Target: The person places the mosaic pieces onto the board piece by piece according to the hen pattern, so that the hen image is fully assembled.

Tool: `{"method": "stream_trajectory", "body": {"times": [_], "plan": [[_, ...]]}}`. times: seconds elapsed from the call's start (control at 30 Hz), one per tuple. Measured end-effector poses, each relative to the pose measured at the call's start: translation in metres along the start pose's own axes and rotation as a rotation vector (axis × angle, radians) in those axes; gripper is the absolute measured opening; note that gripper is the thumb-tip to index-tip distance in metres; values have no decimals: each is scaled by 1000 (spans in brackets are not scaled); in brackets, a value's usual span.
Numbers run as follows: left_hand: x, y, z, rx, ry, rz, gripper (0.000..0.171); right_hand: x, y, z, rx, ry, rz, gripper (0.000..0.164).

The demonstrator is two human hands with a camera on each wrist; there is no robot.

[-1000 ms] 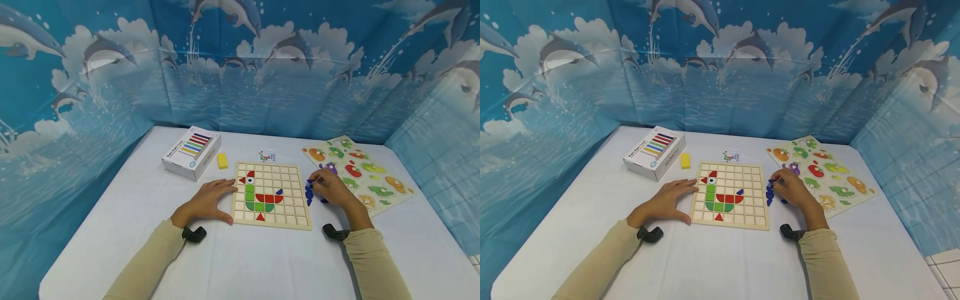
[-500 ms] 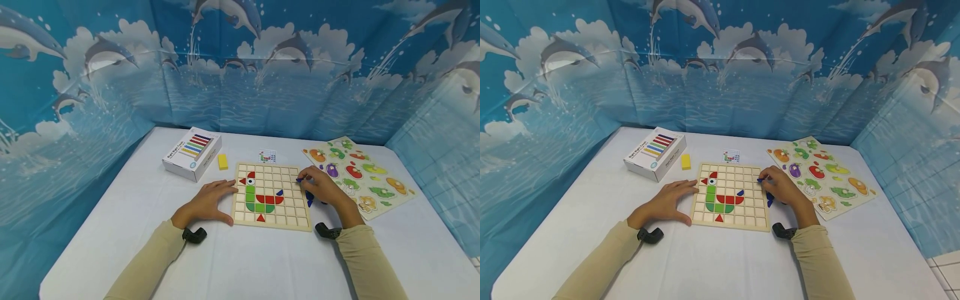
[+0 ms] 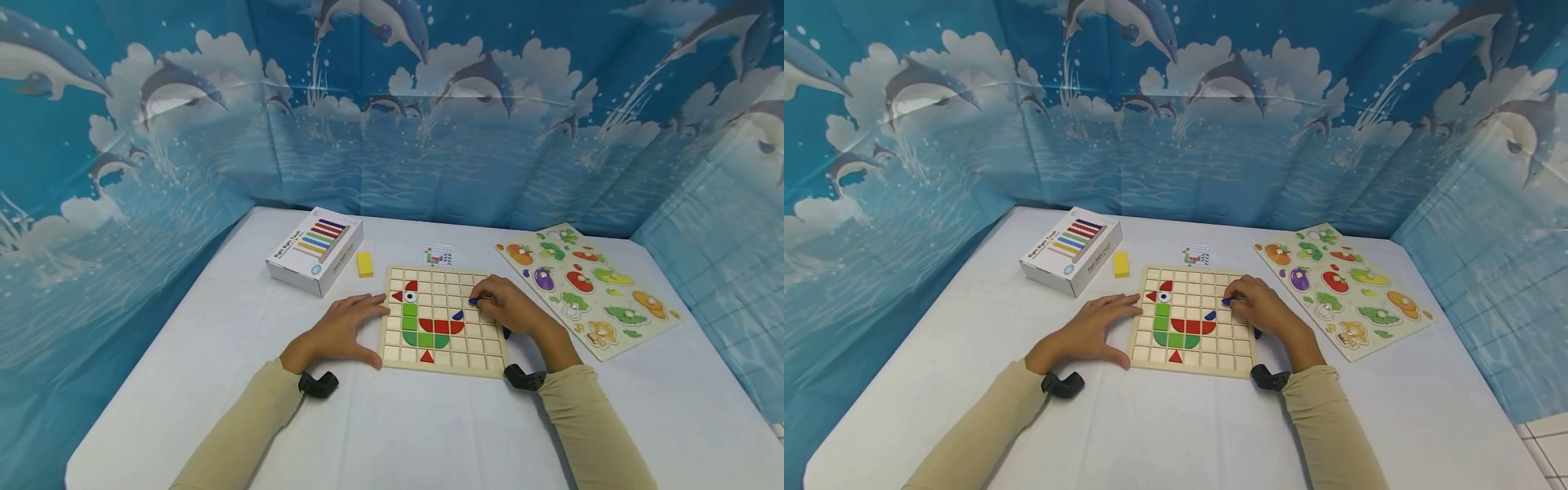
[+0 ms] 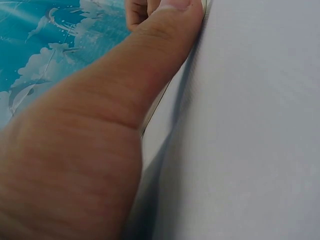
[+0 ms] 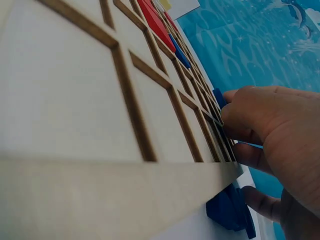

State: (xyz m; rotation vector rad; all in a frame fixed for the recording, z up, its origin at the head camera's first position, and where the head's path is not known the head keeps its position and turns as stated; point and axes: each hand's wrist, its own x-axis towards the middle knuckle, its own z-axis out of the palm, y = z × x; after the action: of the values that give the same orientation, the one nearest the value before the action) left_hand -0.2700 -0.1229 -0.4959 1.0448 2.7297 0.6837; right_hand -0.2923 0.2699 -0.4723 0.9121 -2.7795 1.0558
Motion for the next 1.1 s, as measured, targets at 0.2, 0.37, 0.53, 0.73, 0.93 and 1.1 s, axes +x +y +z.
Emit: {"method": "stream_trajectory", "body": {"times": [0.2, 0.37, 0.53, 0.73, 0.93, 1.1], "plan": [[0, 0, 0, -5, 2, 2, 104, 0, -2, 2, -21, 2, -1, 20], [-1, 2, -1, -3, 3, 2, 104, 0, -5, 3, -45, 2, 27, 20], [-1, 3, -1, -5, 0, -5, 104, 0, -6, 3, -39, -2, 38, 19], [-1, 3, -1, -1, -11, -26, 104, -1, -4, 4, -34, -6, 49, 19], [-1, 3, -1, -5, -12, -23, 104, -1, -5, 4, -19, -11, 72, 20], [-1, 3, -2, 2, -7, -12, 104, -2, -6, 4, -17, -4, 77, 20]]}}
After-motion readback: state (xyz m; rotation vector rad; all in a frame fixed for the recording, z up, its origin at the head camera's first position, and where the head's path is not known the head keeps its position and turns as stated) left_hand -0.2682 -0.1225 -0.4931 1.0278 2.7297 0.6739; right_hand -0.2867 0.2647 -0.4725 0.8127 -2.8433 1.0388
